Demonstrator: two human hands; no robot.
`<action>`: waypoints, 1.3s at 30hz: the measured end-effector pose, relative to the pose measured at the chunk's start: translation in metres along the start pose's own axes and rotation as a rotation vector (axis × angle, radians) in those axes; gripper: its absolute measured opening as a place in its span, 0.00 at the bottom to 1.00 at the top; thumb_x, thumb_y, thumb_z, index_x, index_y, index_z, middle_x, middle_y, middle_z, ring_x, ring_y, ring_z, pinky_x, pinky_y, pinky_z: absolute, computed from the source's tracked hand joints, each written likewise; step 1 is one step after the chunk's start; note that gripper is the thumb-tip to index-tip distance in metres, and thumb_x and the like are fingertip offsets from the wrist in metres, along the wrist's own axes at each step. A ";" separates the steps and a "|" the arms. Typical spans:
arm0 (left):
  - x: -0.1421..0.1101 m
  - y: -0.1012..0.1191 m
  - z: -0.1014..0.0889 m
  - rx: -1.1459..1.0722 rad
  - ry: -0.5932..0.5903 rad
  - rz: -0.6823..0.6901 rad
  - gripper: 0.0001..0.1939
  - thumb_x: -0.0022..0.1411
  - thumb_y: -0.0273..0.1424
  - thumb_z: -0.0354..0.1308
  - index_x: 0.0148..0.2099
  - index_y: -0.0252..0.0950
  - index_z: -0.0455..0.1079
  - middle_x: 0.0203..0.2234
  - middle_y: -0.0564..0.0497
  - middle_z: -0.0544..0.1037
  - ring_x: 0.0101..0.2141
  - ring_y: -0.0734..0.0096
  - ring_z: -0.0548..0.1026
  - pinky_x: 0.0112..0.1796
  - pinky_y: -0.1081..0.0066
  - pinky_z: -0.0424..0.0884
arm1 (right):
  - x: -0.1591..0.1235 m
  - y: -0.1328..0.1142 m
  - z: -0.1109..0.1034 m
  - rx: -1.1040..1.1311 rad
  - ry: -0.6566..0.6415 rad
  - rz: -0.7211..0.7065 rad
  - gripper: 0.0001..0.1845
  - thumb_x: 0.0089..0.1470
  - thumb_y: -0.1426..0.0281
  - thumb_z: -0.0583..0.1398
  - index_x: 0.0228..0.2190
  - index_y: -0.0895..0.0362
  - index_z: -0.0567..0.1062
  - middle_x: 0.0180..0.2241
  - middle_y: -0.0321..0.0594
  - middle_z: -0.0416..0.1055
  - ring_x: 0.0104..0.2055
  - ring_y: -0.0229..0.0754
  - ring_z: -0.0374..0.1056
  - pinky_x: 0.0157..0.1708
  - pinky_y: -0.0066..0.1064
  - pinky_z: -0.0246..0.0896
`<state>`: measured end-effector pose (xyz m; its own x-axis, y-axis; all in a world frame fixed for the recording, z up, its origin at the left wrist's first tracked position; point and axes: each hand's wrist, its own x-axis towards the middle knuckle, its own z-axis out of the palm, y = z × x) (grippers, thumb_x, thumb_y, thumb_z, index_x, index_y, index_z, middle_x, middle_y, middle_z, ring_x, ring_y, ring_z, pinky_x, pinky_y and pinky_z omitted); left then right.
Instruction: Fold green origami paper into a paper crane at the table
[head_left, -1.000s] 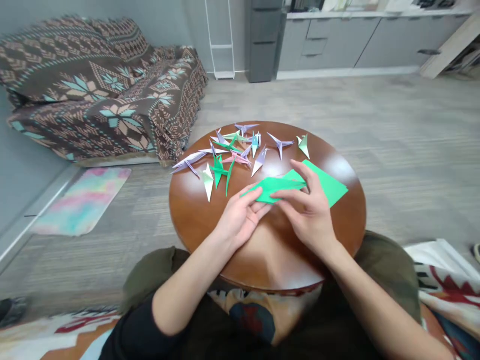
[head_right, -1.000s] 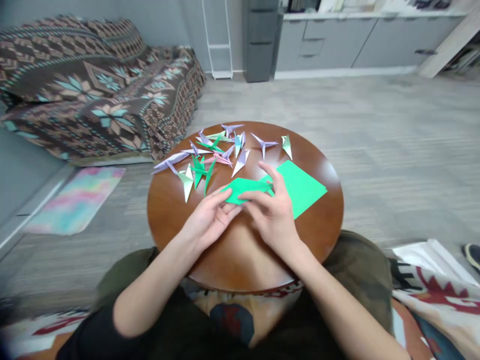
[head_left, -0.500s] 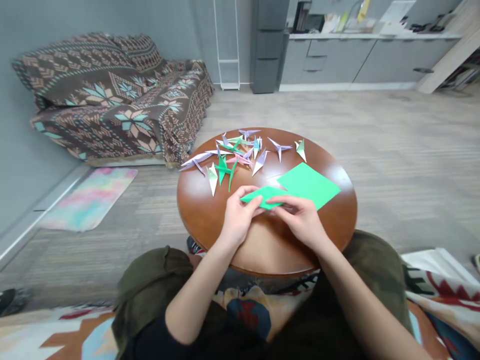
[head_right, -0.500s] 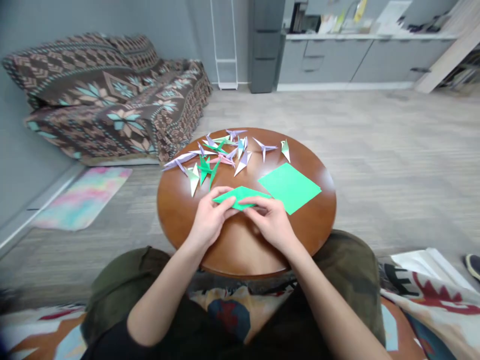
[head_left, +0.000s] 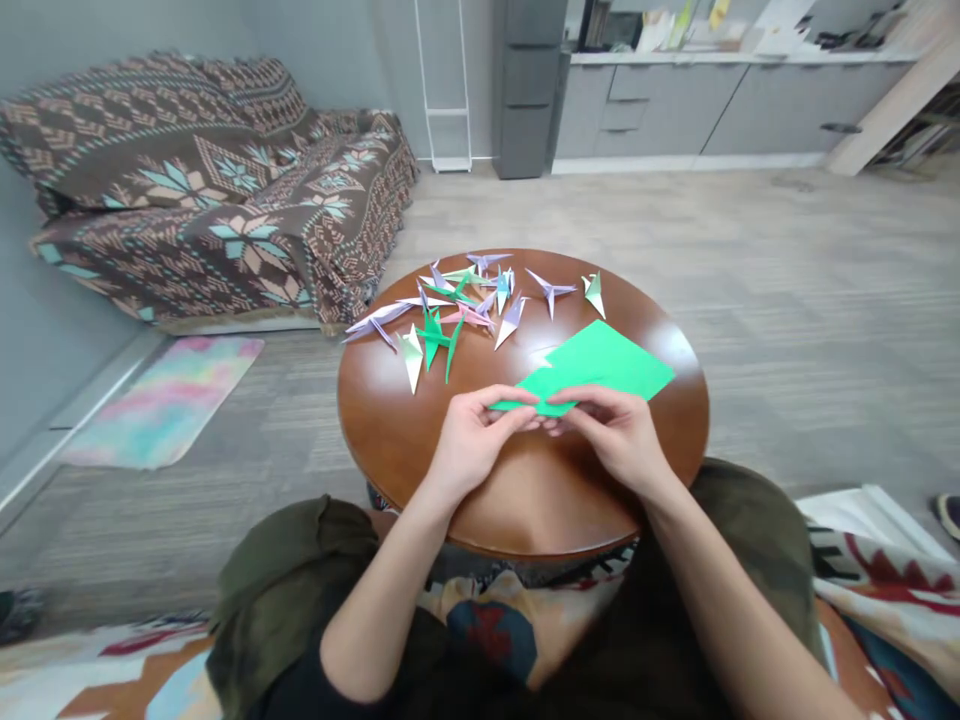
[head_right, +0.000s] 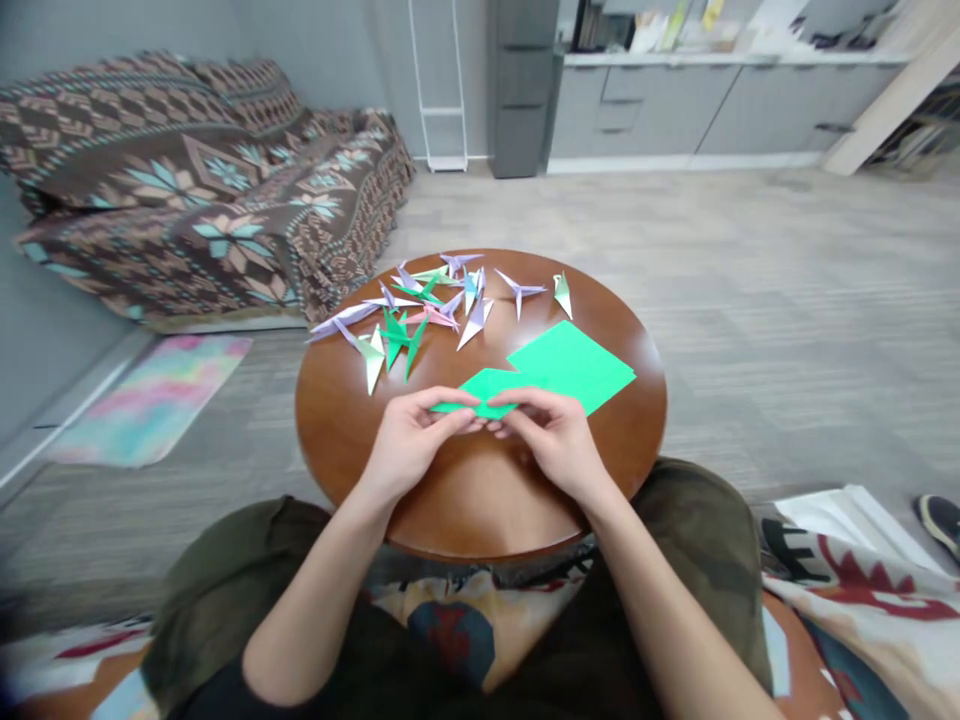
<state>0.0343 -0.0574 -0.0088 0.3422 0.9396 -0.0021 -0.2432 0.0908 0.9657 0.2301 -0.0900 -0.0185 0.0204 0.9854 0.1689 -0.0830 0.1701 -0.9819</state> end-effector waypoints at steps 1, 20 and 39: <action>0.000 0.000 -0.001 0.000 0.003 -0.004 0.15 0.54 0.37 0.77 0.40 0.33 0.84 0.33 0.46 0.88 0.36 0.61 0.88 0.46 0.63 0.85 | 0.000 0.000 0.000 -0.001 -0.001 0.008 0.05 0.55 0.66 0.73 0.36 0.51 0.88 0.30 0.38 0.86 0.32 0.44 0.84 0.38 0.32 0.81; -0.007 0.013 -0.001 0.460 -0.039 0.110 0.09 0.58 0.36 0.71 0.32 0.35 0.81 0.25 0.51 0.81 0.26 0.71 0.74 0.30 0.74 0.68 | 0.001 -0.015 -0.013 -0.102 -0.035 0.118 0.11 0.44 0.58 0.79 0.25 0.49 0.87 0.48 0.47 0.83 0.62 0.58 0.72 0.56 0.46 0.69; -0.007 0.011 -0.002 0.333 -0.077 0.051 0.12 0.56 0.36 0.76 0.33 0.35 0.78 0.27 0.51 0.82 0.28 0.70 0.80 0.31 0.75 0.73 | -0.008 -0.032 -0.009 -0.344 -0.072 0.022 0.07 0.52 0.66 0.72 0.25 0.53 0.83 0.32 0.38 0.83 0.38 0.48 0.78 0.43 0.38 0.68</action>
<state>0.0274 -0.0627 0.0017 0.4078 0.9114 0.0553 0.0432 -0.0797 0.9959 0.2420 -0.1037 0.0110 -0.0487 0.9888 0.1412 0.2579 0.1490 -0.9546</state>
